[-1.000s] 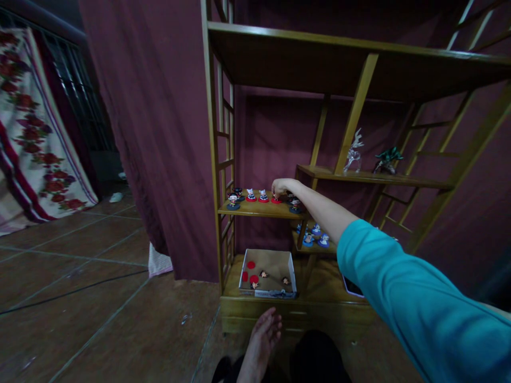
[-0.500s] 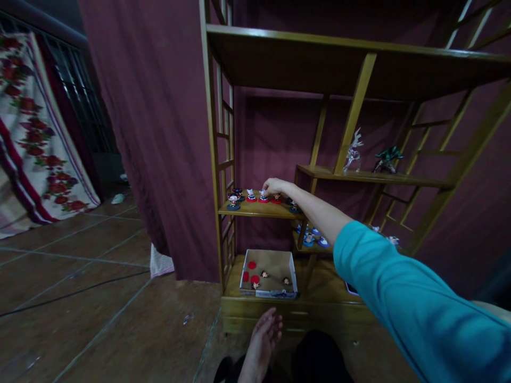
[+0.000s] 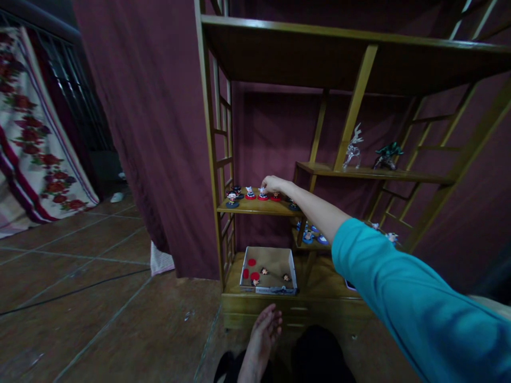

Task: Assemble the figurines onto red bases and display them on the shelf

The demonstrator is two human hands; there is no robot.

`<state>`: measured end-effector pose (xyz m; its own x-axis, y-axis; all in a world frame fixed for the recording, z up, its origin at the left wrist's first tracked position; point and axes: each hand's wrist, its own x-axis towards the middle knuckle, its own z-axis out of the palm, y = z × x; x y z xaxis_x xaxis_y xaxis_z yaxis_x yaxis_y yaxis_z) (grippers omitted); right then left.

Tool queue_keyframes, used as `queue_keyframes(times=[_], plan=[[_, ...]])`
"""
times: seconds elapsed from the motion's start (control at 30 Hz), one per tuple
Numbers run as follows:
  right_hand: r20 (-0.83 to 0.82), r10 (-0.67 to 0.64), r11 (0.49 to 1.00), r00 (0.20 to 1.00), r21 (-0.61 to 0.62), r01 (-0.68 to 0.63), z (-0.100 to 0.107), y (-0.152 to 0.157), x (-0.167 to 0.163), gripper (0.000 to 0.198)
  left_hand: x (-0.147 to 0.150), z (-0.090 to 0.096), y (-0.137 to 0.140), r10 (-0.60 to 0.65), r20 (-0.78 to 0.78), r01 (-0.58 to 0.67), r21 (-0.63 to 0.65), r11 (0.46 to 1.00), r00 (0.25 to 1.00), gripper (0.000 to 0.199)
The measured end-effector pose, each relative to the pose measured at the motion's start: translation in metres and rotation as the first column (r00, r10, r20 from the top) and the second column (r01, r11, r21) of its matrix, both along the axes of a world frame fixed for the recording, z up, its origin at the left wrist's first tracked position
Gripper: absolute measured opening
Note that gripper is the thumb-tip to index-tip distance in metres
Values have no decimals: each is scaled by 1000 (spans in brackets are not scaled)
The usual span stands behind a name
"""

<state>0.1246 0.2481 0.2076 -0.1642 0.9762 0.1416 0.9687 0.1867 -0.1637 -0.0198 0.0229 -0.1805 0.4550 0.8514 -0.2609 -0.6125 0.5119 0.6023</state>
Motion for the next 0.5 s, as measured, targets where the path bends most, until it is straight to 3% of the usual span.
queue_keyframes(times=[0.13,0.2,0.3,0.4,0.5], plan=[[20,29,998,999,61,-30,9,-4,1,38,-1,4,-1,5,2,-5,9,1000,1000,37],[22,64,982,998,177,-67,14,-15,1,37,-3,6,-2,11,-11,-11,6,1000,1000,38],[-41,211,915,977,359,-182,10,-54,1,34,-5,7,-2,31,-31,-31,-4,999,999,39],[-193,424,851,885,420,-316,-23,-110,0,30,-8,4,1,62,-70,-65,-38,997,996,39],[-420,524,851,741,300,-431,-94,-155,3,28,-11,0,9,104,-180,-126,-119,985,978,33]])
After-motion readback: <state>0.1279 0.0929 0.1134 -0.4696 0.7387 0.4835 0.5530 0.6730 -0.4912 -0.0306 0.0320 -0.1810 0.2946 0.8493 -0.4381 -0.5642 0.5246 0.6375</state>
